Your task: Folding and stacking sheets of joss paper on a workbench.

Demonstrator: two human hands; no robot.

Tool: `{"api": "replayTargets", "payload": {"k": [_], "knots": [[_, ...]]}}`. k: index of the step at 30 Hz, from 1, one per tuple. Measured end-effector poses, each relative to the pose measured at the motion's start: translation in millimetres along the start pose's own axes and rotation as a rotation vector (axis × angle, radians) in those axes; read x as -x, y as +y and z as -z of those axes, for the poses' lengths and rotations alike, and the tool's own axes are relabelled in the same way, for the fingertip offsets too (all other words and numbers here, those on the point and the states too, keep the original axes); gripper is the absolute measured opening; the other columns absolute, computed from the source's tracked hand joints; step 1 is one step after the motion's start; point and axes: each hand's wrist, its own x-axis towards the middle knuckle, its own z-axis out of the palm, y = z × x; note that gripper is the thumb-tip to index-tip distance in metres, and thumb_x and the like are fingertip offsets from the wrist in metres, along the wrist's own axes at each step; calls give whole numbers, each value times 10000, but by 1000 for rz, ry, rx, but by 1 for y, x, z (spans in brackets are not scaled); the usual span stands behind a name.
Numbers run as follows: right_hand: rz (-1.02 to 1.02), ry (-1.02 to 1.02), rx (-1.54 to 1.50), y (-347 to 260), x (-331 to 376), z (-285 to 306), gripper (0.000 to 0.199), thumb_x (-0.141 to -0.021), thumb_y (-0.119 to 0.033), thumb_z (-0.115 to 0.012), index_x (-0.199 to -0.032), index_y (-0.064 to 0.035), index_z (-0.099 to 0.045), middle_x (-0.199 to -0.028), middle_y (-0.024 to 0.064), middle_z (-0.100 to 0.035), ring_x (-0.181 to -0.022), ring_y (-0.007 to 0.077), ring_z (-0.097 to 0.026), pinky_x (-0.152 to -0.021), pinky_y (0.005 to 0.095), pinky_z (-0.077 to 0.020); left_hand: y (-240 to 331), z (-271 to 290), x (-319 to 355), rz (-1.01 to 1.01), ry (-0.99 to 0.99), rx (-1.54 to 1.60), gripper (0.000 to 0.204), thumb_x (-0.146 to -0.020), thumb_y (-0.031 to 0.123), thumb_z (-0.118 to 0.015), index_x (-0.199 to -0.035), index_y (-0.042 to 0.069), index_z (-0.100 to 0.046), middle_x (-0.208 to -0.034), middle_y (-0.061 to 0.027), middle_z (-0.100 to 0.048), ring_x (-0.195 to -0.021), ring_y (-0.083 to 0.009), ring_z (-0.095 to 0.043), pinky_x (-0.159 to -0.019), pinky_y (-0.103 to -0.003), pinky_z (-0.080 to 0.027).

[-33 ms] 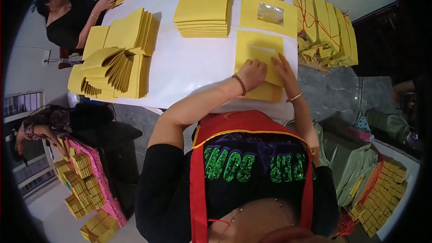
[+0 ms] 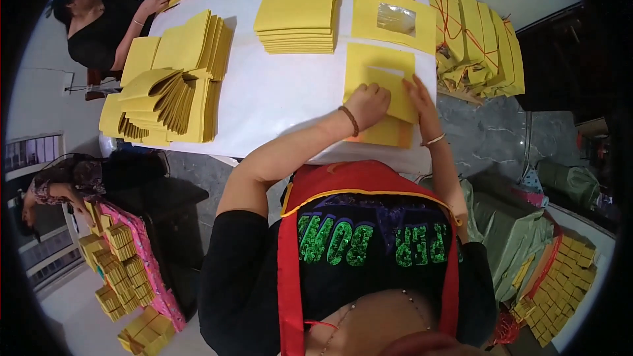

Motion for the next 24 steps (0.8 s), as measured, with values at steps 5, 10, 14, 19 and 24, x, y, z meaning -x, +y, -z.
{"api": "replayTargets", "payload": {"k": [5, 10, 14, 19, 24], "knots": [[58, 405, -87, -19, 8, 11, 471, -932, -250, -435, -1340, -40, -328, -1262, 59, -486, -1161, 140, -423, -910, 233, -328, -37, 49, 40, 92, 445, 184, 412, -649, 101, -571, -1053, 26, -545, -784, -72, -539, -738, -232, -519, -634, -365, -424], [-23, 438, -22, 16, 25, 22, 426, -905, -286, -489, -1298, -139, -416, -1239, 25, -511, -1161, 138, -450, -928, 306, -325, -93, 44, 96, 198, 419, -103, 479, -648, 88, -587, -1122, 51, -522, -968, -64, -550, -855, -221, -504, -737, -363, -380], [-59, 435, 44, 23, 29, 8, 366, -898, -223, -512, -1248, -119, -482, -1185, 45, -550, -1104, 149, -497, -907, 284, -357, -114, 9, 110, 261, 349, -144, 465, -669, 86, -579, -1130, 81, -522, -993, -46, -539, -871, -208, -495, -731, -346, -365], [187, 468, 353, 20, 24, -15, 300, -867, -142, -540, -1137, -11, -544, -1093, 107, -593, -1015, 205, -554, -860, 317, -419, -125, -6, 117, 212, 234, -133, 457, -689, 105, -589, -1139, 101, -514, -1021, -36, -518, -896, -202, -480, -720, -351, -358], [611, 120, 743, -7, -3, -97, 266, -830, -72, -548, -1090, -18, -562, -1113, 131, -560, -1078, 290, -508, -920, 356, -381, -120, -2, 119, 232, 153, -58, 547, -728, 293, -606, -1201, 65, -454, -1114, -90, -463, -953, -244, -436, -753, -384, -339]]}}
